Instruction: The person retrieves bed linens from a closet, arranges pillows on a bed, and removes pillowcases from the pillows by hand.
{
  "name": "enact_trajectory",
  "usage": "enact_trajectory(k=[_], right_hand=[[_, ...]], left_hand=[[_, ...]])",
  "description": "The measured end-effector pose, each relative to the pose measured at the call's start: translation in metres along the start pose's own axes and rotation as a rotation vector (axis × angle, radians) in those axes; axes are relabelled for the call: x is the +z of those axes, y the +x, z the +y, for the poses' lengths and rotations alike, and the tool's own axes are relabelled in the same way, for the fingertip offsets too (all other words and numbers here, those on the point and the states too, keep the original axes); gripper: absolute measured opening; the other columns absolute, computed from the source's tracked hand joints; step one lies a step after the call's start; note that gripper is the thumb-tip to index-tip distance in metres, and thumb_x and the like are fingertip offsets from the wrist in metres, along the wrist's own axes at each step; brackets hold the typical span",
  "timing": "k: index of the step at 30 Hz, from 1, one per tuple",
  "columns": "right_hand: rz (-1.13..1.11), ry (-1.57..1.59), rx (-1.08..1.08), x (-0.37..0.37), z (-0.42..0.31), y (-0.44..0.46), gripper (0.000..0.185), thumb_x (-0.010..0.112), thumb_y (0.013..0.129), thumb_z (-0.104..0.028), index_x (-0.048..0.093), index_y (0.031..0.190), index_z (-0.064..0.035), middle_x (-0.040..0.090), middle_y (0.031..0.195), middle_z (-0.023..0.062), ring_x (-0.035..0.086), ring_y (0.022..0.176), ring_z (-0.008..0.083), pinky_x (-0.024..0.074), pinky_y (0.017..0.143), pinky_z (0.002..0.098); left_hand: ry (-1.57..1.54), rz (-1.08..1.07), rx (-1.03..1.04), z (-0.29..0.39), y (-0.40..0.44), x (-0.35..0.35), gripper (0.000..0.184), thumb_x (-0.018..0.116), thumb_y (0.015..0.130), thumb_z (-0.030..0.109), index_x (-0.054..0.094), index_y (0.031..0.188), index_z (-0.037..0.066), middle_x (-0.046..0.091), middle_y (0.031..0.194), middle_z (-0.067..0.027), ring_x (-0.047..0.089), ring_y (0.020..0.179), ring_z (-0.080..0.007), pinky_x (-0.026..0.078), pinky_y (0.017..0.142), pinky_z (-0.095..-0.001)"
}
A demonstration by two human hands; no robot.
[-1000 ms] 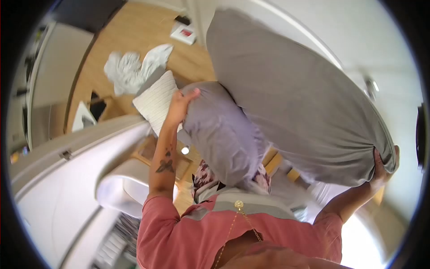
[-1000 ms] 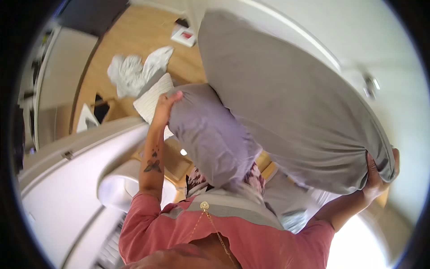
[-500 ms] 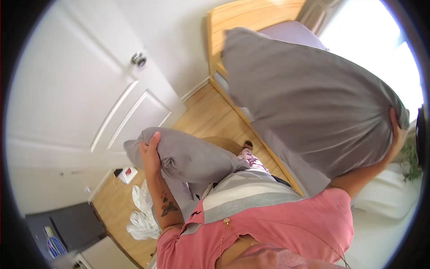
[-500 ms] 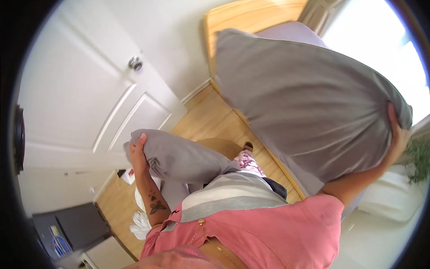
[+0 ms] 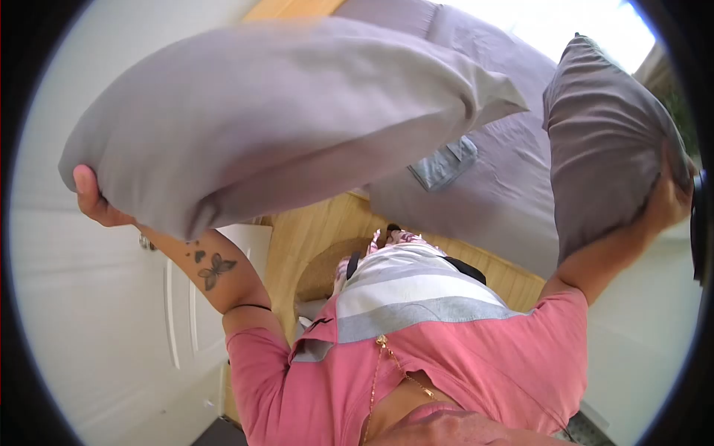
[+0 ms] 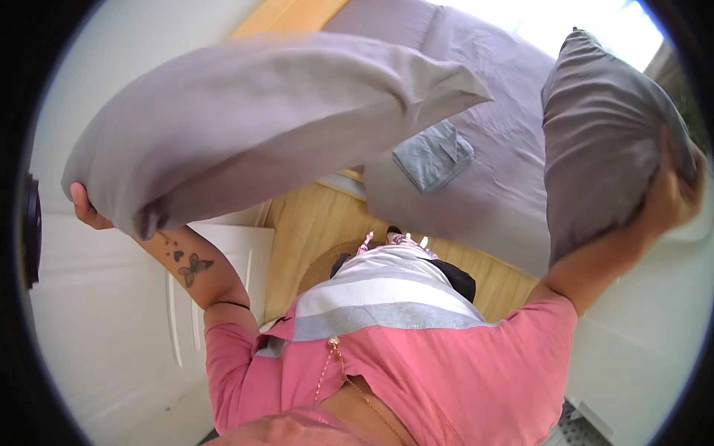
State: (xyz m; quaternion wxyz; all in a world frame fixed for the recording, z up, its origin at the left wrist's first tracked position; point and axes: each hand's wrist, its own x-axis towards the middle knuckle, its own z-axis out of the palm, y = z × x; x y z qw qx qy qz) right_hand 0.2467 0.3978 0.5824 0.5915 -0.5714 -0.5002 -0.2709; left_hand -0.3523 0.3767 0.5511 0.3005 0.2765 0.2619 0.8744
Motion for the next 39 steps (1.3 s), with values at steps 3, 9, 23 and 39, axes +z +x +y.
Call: enact_trajectory(k=[3,9,23,39], right_hand=[[-0.155,0.246,0.122,0.05,0.001,-0.049,0.022,0.072,0.066,-0.006,0.061,0.084,0.0006,0.058,0.076,0.0035,0.054,0.067,0.0141,0.0442,0.066,0.0235],[-0.568,0.159,0.008,0.201,-0.04,-0.197,0.022,0.061,0.067,-0.006,0.06,0.089,-0.0033,0.059,0.071,0.0145,0.056,0.059,0.023,0.045,0.058,0.0335],[-0.944,0.122,0.315,0.194,-0.045,-0.337,0.017,0.056,0.081,-0.017,0.061,0.094,-0.0073,0.061,0.094,0.0076,0.054,0.095,0.0278,0.0398,0.085,0.0398],[-1.131,-1.267,0.759,0.148,0.521,-0.273,0.04,0.047,0.085,-0.028,0.054,0.116,-0.0049,0.053,0.119,0.0168,0.051,0.11,0.0293,0.0396,0.09,0.0417]], left_hand=[[0.054,0.381,0.15,-0.066,0.015,0.023,0.055,0.057,0.069,0.041,0.056,0.104,-0.001,0.056,0.11,-0.0146,0.054,0.097,-0.0243,0.045,0.082,-0.0354],[1.441,-0.435,-0.269,-0.208,0.218,-0.193,0.043,0.055,0.084,0.024,0.046,0.116,-0.003,0.054,0.107,-0.013,0.05,0.101,-0.0222,0.038,0.088,-0.033],[0.954,-0.854,-0.569,-0.447,-0.083,-0.086,0.049,0.039,0.093,0.033,0.036,0.129,0.0,0.031,0.135,-0.02,0.031,0.125,-0.0313,0.025,0.102,-0.0373],[2.06,-0.138,-1.315,-0.511,-0.197,-0.212,0.065,0.029,0.089,0.052,0.026,0.136,0.008,0.029,0.139,-0.0145,0.026,0.128,-0.035,0.021,0.102,-0.0492]])
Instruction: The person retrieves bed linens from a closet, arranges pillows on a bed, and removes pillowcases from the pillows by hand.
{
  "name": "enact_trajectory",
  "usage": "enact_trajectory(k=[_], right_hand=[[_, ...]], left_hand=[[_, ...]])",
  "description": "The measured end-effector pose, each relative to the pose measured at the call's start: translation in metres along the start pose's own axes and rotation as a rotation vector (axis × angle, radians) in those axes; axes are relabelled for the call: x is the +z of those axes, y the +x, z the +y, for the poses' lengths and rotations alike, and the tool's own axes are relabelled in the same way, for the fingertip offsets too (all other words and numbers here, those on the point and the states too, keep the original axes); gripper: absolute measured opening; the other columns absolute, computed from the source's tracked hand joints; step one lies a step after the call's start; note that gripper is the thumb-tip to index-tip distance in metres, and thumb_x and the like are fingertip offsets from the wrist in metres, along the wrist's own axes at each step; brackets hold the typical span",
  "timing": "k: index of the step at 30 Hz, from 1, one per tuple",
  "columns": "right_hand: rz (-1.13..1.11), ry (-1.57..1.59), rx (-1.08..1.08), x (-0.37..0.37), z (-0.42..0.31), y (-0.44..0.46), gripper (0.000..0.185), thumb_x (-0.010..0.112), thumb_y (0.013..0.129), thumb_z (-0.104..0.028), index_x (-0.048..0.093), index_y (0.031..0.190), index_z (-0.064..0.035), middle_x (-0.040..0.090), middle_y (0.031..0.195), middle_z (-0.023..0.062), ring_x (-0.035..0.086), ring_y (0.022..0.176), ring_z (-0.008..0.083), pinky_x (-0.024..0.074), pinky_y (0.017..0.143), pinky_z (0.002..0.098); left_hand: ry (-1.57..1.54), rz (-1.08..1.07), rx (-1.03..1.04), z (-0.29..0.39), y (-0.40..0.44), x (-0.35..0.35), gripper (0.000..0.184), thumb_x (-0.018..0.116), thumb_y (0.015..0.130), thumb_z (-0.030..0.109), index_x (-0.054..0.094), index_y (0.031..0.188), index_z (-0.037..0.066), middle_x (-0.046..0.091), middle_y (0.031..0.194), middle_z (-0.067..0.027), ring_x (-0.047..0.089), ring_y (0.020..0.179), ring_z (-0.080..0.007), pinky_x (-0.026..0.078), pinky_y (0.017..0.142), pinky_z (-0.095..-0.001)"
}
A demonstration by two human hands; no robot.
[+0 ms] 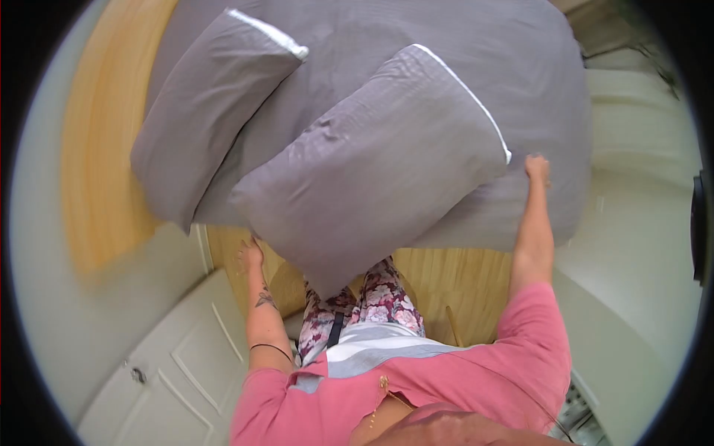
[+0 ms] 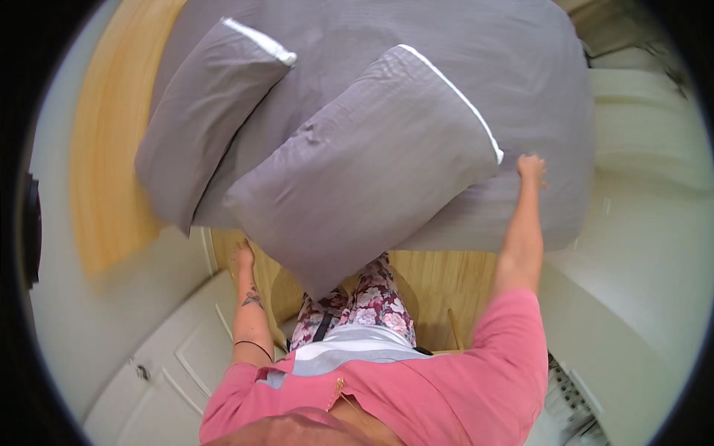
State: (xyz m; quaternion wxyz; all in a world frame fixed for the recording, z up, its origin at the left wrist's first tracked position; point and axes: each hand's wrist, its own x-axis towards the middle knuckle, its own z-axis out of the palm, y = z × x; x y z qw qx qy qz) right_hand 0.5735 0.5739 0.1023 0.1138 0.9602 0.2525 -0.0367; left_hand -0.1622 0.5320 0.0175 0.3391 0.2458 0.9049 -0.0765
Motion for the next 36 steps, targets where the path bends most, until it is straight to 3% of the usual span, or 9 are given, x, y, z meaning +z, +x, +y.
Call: enact_trajectory(k=[3,8,10,15,19,21,25,31,36], right_hand=[[0.4,0.79,-0.646,-0.037,-0.069,-0.094,0.028,0.051,0.083,-0.019,0.056,0.106,-0.0036,0.056,0.111,0.0153,0.053,0.103,0.0264,0.0388,0.084,0.0494],[0.353,0.632,-1.466,-0.016,-0.213,-0.252,0.021,0.05,0.08,-0.02,0.057,0.094,-0.0058,0.055,0.105,0.0145,0.051,0.1,0.0315,0.0307,0.094,0.0544],[0.326,0.415,-1.67,-0.009,-0.274,-0.247,0.028,0.046,0.082,-0.026,0.058,0.097,-0.0065,0.053,0.112,0.015,0.047,0.107,0.0309,0.0291,0.095,0.0547],[-0.101,-0.524,-0.649,-0.036,-0.242,-0.007,0.04,0.037,0.088,-0.036,0.053,0.119,-0.0146,0.051,0.123,0.011,0.046,0.115,0.0322,0.0248,0.092,0.0684],[-0.242,0.044,-0.8,-0.003,-0.216,0.074,0.051,0.042,0.085,-0.047,0.049,0.125,-0.0161,0.042,0.133,0.0101,0.037,0.122,0.0335,0.025,0.099,0.0549],[-0.829,0.711,-0.459,-0.035,-0.225,-0.018,0.067,0.042,0.081,-0.058,0.042,0.13,-0.0132,0.035,0.137,0.0128,0.029,0.128,0.0279,0.0191,0.104,0.0433],[-0.555,0.552,-0.702,-0.03,-0.267,-0.071,0.083,0.047,0.074,-0.065,0.042,0.129,-0.0025,0.039,0.134,0.0164,0.033,0.125,0.0267,0.0254,0.101,0.0359],[-0.426,0.588,-0.832,-0.007,-0.26,-0.043,0.083,0.051,0.074,-0.063,0.04,0.129,-0.0016,0.041,0.132,0.0154,0.038,0.122,0.0279,0.0289,0.1,0.0362],[-0.244,0.448,-0.801,-0.014,-0.263,-0.083,0.081,0.047,0.077,-0.062,0.037,0.13,-0.0017,0.04,0.132,0.0171,0.035,0.124,0.0292,0.0271,0.101,0.0354]], left_hand=[[-0.544,0.47,0.454,0.041,-0.033,-0.015,0.058,0.035,0.091,0.04,0.031,0.13,-0.004,0.033,0.134,-0.0222,0.03,0.125,-0.0364,0.025,0.102,-0.0445],[-0.224,0.315,1.495,0.192,-0.178,0.024,0.05,0.041,0.087,0.043,0.047,0.123,0.008,0.036,0.136,-0.012,0.024,0.131,-0.0281,0.013,0.105,-0.0508],[-0.049,0.368,1.345,0.177,-0.131,0.031,0.053,0.042,0.085,0.048,0.048,0.123,0.012,0.037,0.136,-0.0108,0.025,0.13,-0.0275,0.013,0.103,-0.0541],[0.114,0.077,0.255,0.018,0.052,-0.007,0.067,0.032,0.083,0.062,0.045,0.128,0.014,0.036,0.136,-0.0109,0.03,0.128,-0.0273,0.014,0.104,-0.0524],[-0.102,-0.137,0.227,-0.082,0.089,-0.035,0.078,0.032,0.081,0.066,0.044,0.127,0.004,0.039,0.133,-0.0156,0.037,0.123,-0.0296,0.023,0.103,-0.0404],[-0.529,-0.276,0.181,-0.08,0.058,-0.028,0.081,0.031,0.081,0.067,0.037,0.131,0.004,0.037,0.135,-0.0141,0.037,0.122,-0.0279,0.024,0.101,-0.044],[-0.918,-0.329,0.108,0.002,-0.003,-0.023,0.081,0.027,0.083,0.066,0.029,0.135,0.004,0.04,0.131,-0.013,0.04,0.118,-0.0274,0.028,0.099,-0.0412],[-1.425,-0.09,0.0,-0.018,-0.007,-0.022,0.08,0.028,0.084,0.065,0.031,0.132,0.001,0.035,0.134,-0.0173,0.035,0.121,-0.0274,0.027,0.1,-0.041],[-0.399,0.916,0.68,0.04,-0.057,-0.008,0.062,0.047,0.084,0.05,0.039,0.128,0.007,0.043,0.128,-0.0179,0.041,0.117,-0.0335,0.033,0.095,-0.0436]])
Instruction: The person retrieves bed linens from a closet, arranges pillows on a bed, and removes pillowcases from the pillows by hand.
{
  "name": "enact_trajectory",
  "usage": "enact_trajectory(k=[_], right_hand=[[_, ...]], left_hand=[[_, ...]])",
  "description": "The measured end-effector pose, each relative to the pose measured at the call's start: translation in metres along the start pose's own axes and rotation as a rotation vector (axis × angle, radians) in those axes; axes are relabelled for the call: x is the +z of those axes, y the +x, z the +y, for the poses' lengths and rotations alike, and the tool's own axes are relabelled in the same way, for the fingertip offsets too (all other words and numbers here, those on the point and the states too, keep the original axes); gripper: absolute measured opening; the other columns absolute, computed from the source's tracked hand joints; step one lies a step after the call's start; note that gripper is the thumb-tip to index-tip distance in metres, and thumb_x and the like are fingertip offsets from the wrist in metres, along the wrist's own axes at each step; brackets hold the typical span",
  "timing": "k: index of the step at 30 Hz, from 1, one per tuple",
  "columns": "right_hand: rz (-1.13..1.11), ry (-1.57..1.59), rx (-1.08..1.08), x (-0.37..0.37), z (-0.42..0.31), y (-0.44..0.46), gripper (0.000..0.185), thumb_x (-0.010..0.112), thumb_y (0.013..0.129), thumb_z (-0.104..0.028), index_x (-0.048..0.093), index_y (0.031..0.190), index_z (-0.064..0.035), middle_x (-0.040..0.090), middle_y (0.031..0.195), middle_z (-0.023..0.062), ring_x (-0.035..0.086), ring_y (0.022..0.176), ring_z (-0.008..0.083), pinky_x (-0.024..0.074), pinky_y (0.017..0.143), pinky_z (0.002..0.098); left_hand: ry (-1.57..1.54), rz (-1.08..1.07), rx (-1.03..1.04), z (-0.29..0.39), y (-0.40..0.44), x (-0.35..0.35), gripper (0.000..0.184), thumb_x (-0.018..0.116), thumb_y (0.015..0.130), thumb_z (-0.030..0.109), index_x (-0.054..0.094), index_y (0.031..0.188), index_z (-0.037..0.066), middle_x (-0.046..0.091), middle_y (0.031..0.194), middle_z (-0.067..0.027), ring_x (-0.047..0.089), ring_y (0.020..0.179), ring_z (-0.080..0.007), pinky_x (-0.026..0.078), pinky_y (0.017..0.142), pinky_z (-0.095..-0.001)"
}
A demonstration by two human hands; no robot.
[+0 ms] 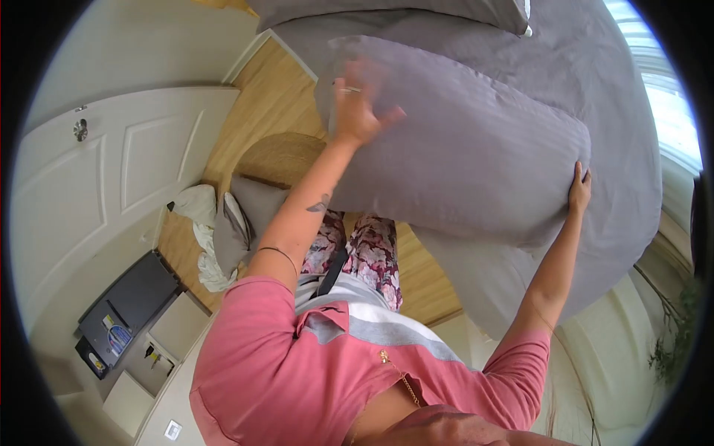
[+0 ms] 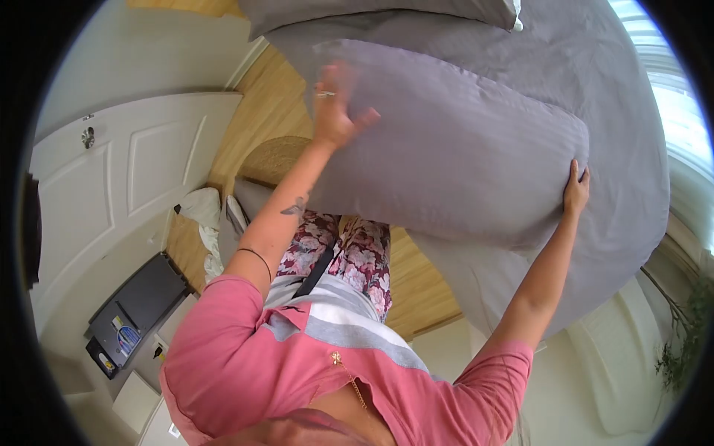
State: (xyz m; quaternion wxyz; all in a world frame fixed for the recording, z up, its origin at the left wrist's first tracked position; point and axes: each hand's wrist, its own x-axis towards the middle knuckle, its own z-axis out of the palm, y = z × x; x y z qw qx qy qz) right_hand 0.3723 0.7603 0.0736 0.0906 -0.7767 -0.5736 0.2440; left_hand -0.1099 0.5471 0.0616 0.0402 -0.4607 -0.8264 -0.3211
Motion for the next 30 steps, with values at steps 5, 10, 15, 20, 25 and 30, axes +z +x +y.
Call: enact_trajectory(k=[5,10,15,20,25,30], right_hand=[[0.121,-0.152,-0.071,0.013,0.012,0.005,0.071,0.045,0.08,-0.06,0.042,0.129,-0.008,0.044,0.129,0.0169,0.04,0.12,0.0311,0.0317,0.098,0.0368],[0.149,-0.172,-0.076,0.017,0.012,-0.001,0.059,0.047,0.083,-0.05,0.047,0.125,-0.008,0.047,0.125,0.0186,0.043,0.117,0.0324,0.034,0.096,0.0383],[0.277,-0.266,-0.975,0.069,-0.099,-0.148,0.037,0.06,0.08,-0.021,0.054,0.112,-0.0036,0.05,0.12,0.0174,0.043,0.115,0.033,0.0324,0.095,0.0472],[-0.269,-0.417,-1.087,0.147,-0.104,-0.273,0.047,0.059,0.075,-0.029,0.05,0.119,-0.0184,0.04,0.131,0.0051,0.029,0.127,0.028,0.0139,0.101,0.0586],[0.269,-0.577,-0.595,0.026,0.062,-0.123,0.054,0.049,0.081,-0.044,0.039,0.131,-0.0251,0.031,0.14,0.0059,0.03,0.128,0.0254,0.0148,0.099,0.0615],[-0.019,-0.863,0.274,-0.071,0.156,-0.018,0.049,0.037,0.088,-0.047,0.042,0.13,-0.0216,0.035,0.137,0.0103,0.034,0.125,0.0254,0.019,0.099,0.0604]], left_hand=[[0.166,-1.193,-0.675,-0.157,-0.075,0.018,0.054,0.042,0.087,0.044,0.033,0.134,0.018,0.047,0.126,-0.014,0.044,0.115,-0.0368,0.034,0.096,-0.0403],[0.581,-1.223,-0.731,-0.292,-0.194,-0.128,0.057,0.039,0.087,0.045,0.027,0.137,0.021,0.033,0.136,-0.0126,0.03,0.125,-0.0343,0.023,0.099,-0.0535],[0.215,-0.403,-0.515,-0.103,-0.094,-0.075,0.052,0.04,0.09,0.036,0.035,0.131,0.004,0.033,0.134,-0.0227,0.029,0.127,-0.0345,0.024,0.103,-0.0404],[-0.45,-0.484,0.357,0.096,-0.097,-0.037,0.056,0.054,0.08,0.029,0.037,0.131,0.014,0.029,0.14,-0.0104,0.023,0.13,-0.0275,0.01,0.105,-0.0526],[0.171,-1.111,0.397,-0.064,-0.172,-0.074,0.051,0.061,0.07,0.027,0.051,0.117,0.012,0.063,0.095,-0.0115,0.06,0.085,-0.0282,0.047,0.072,-0.0397],[0.883,-1.453,-0.263,-0.38,-0.152,-0.183,0.042,0.042,0.082,0.028,0.053,0.116,0.005,0.055,0.112,-0.0181,0.051,0.102,-0.0328,0.036,0.091,-0.0406]])
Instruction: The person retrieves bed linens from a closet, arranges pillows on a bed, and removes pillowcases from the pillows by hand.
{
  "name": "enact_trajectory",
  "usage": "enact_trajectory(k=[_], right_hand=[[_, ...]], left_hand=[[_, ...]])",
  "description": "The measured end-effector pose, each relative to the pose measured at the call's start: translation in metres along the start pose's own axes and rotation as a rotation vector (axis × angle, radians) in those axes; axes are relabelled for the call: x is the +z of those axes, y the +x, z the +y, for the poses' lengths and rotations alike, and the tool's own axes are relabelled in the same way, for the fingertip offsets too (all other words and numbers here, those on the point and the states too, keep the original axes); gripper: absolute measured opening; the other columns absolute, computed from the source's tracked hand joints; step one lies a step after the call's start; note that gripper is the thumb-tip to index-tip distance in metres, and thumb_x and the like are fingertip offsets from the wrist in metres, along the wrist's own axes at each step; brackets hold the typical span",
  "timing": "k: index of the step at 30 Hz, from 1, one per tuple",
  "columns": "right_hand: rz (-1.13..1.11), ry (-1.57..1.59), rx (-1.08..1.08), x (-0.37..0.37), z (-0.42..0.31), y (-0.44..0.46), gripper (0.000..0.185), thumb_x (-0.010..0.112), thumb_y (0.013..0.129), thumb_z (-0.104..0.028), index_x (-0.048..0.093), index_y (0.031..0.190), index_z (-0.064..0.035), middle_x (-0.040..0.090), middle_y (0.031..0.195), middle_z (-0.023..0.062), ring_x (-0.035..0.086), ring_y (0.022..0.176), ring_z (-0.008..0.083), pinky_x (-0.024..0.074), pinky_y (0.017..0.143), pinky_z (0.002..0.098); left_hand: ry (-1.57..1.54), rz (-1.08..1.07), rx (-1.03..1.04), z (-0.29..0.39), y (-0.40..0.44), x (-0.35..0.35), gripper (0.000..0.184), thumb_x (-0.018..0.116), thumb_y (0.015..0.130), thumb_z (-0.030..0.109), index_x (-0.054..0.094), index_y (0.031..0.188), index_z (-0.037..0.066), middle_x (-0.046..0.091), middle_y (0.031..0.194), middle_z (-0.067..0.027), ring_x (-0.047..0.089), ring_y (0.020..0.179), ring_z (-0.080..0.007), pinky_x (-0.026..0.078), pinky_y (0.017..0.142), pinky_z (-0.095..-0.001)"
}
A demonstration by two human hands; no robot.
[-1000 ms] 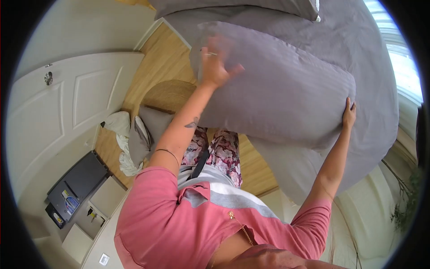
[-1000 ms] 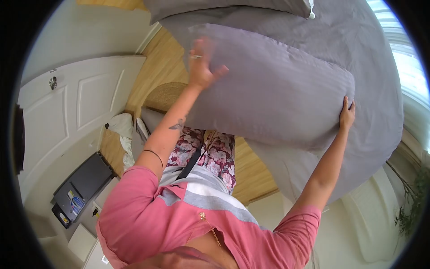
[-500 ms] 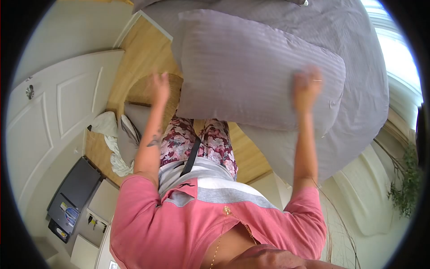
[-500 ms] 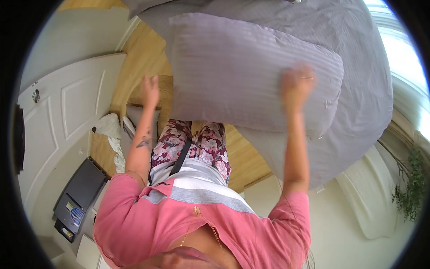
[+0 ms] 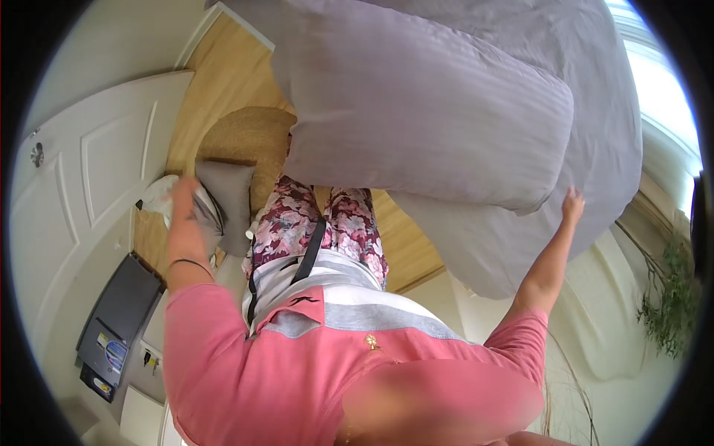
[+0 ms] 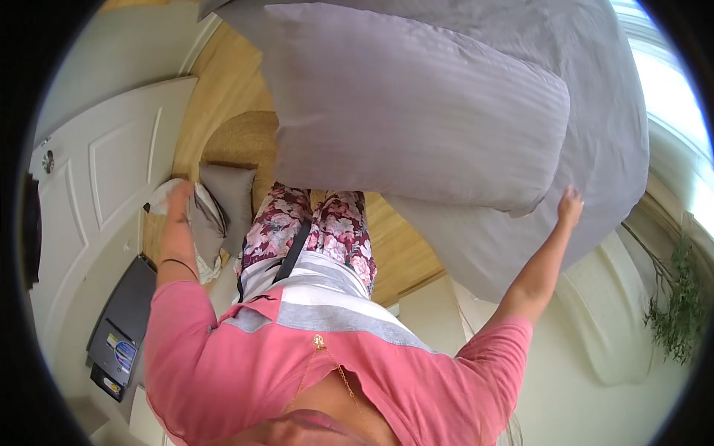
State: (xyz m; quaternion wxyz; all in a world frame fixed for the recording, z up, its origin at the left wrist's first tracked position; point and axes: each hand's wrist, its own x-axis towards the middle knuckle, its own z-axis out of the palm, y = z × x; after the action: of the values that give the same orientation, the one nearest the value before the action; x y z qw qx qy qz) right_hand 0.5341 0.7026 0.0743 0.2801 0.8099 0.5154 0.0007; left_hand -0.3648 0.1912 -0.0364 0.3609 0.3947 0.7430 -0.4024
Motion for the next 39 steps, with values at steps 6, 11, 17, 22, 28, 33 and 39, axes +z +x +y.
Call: enact_trajectory(k=[6,11,17,22,28,33,39], right_hand=[[-0.261,1.282,-0.203,-0.07,-0.128,-0.014,0.07,0.044,0.085,-0.053,0.041,0.126,0.004,0.043,0.13,0.0172,0.039,0.122,0.0257,0.0314,0.098,0.0332],[-0.189,0.821,-0.172,-0.121,-0.131,-0.039,0.062,0.053,0.081,-0.05,0.055,0.112,0.0046,0.055,0.114,0.0183,0.05,0.108,0.0229,0.0374,0.09,0.0302],[0.152,1.92,-0.351,-0.163,0.029,-0.139,0.044,0.053,0.085,-0.03,0.051,0.113,0.0024,0.058,0.102,0.0133,0.056,0.088,0.019,0.044,0.079,0.0309],[0.319,1.945,0.141,-0.157,0.074,-0.274,0.05,0.043,0.088,-0.03,0.038,0.127,0.0014,0.049,0.122,0.0121,0.047,0.112,0.0251,0.0397,0.092,0.0382],[-0.456,2.02,0.244,0.042,0.045,-0.264,0.043,0.045,0.088,-0.035,0.049,0.116,-0.0017,0.053,0.109,0.0094,0.05,0.095,0.0191,0.0425,0.082,0.0345],[0.427,1.343,-0.001,0.026,-0.043,-0.282,0.024,0.056,0.083,-0.019,0.055,0.103,-0.0047,0.054,0.1,0.0088,0.049,0.1,0.023,0.039,0.086,0.0363],[0.463,1.095,-0.742,-0.094,-0.186,-0.346,0.033,0.06,0.076,-0.015,0.054,0.109,-0.0123,0.05,0.117,0.0077,0.041,0.116,0.0268,0.0249,0.099,0.0454]], left_hand=[[-1.371,0.337,0.126,0.161,-0.005,-0.233,0.073,0.043,0.081,0.06,0.047,0.124,0.002,0.05,0.122,-0.0163,0.047,0.112,-0.0262,0.031,0.098,-0.0366],[-1.621,0.193,0.413,0.299,-0.074,-0.293,0.081,0.057,0.073,0.061,0.048,0.121,-0.003,0.054,0.115,-0.0183,0.048,0.11,-0.0263,0.035,0.094,-0.0343],[-1.833,0.468,0.473,0.218,-0.234,-0.341,0.057,0.057,0.082,0.043,0.054,0.112,-0.005,0.054,0.115,-0.0154,0.055,0.099,-0.0234,0.041,0.089,-0.0319],[-1.467,0.435,1.126,0.101,-0.273,-0.336,0.048,0.053,0.084,0.032,0.051,0.117,-0.003,0.052,0.119,-0.0142,0.049,0.108,-0.0235,0.036,0.094,-0.0311],[-0.697,-0.022,0.757,0.088,-0.203,-0.303,0.048,0.051,0.083,0.022,0.043,0.127,0.004,0.047,0.126,-0.0144,0.039,0.121,-0.0261,0.029,0.102,-0.0345],[-0.778,0.878,0.475,0.216,-0.159,-0.284,0.056,0.05,0.085,0.03,0.034,0.132,0.003,0.03,0.138,-0.0187,0.029,0.126,-0.0344,0.025,0.103,-0.0406],[-0.551,1.202,0.832,0.406,-0.216,-0.279,0.053,0.05,0.083,0.034,0.037,0.132,0.018,0.026,0.141,-0.0109,0.019,0.131,-0.0314,0.015,0.102,-0.0549]])
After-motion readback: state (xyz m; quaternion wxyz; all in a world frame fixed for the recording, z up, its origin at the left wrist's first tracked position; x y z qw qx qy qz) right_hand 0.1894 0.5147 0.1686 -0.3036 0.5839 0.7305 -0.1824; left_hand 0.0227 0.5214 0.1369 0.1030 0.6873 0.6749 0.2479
